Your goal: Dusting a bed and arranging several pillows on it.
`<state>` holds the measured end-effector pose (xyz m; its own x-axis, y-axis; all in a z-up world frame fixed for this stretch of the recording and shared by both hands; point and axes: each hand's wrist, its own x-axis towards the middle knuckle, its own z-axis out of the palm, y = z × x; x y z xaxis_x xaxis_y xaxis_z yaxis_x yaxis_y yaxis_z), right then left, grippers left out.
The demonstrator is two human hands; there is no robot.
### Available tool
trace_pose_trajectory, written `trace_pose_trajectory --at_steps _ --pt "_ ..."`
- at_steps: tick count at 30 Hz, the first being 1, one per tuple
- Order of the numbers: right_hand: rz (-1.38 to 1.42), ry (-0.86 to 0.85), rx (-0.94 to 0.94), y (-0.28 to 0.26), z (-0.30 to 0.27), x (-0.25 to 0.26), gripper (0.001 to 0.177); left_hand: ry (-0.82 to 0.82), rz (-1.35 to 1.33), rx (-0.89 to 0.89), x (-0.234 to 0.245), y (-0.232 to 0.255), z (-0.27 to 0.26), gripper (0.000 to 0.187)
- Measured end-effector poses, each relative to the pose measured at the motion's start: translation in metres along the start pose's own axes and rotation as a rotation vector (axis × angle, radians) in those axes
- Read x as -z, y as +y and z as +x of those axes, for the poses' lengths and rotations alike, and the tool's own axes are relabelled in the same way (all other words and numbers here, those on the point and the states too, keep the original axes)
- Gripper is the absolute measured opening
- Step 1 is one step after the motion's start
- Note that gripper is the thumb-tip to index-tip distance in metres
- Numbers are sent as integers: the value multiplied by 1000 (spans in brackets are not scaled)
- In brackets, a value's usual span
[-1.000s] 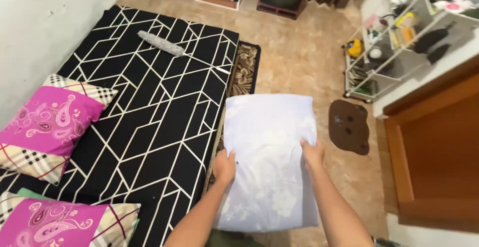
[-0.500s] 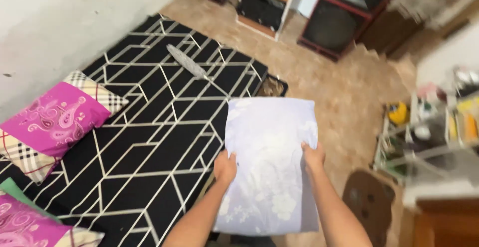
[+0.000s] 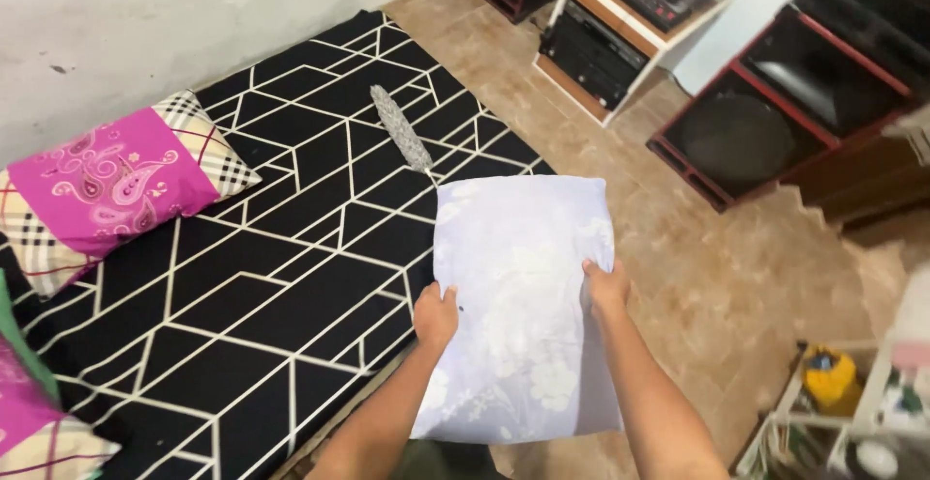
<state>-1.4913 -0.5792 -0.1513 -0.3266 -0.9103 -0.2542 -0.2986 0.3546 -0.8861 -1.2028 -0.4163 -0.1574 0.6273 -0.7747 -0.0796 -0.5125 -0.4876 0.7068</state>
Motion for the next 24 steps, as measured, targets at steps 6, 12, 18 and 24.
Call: trace_pose_trajectory --at_steps 6,12,18,24 --pt "-133 -91 78 -26 129 -75 37 35 -13 124 -51 32 99 36" --pt "-40 -223 55 -34 238 -137 38 118 -59 150 -104 49 182 33" --pt "-268 -243 97 -82 319 -188 40 79 -45 324 -134 87 251 39" --pt "-176 -389 135 -106 411 -273 38 228 -67 359 -207 71 315 32"
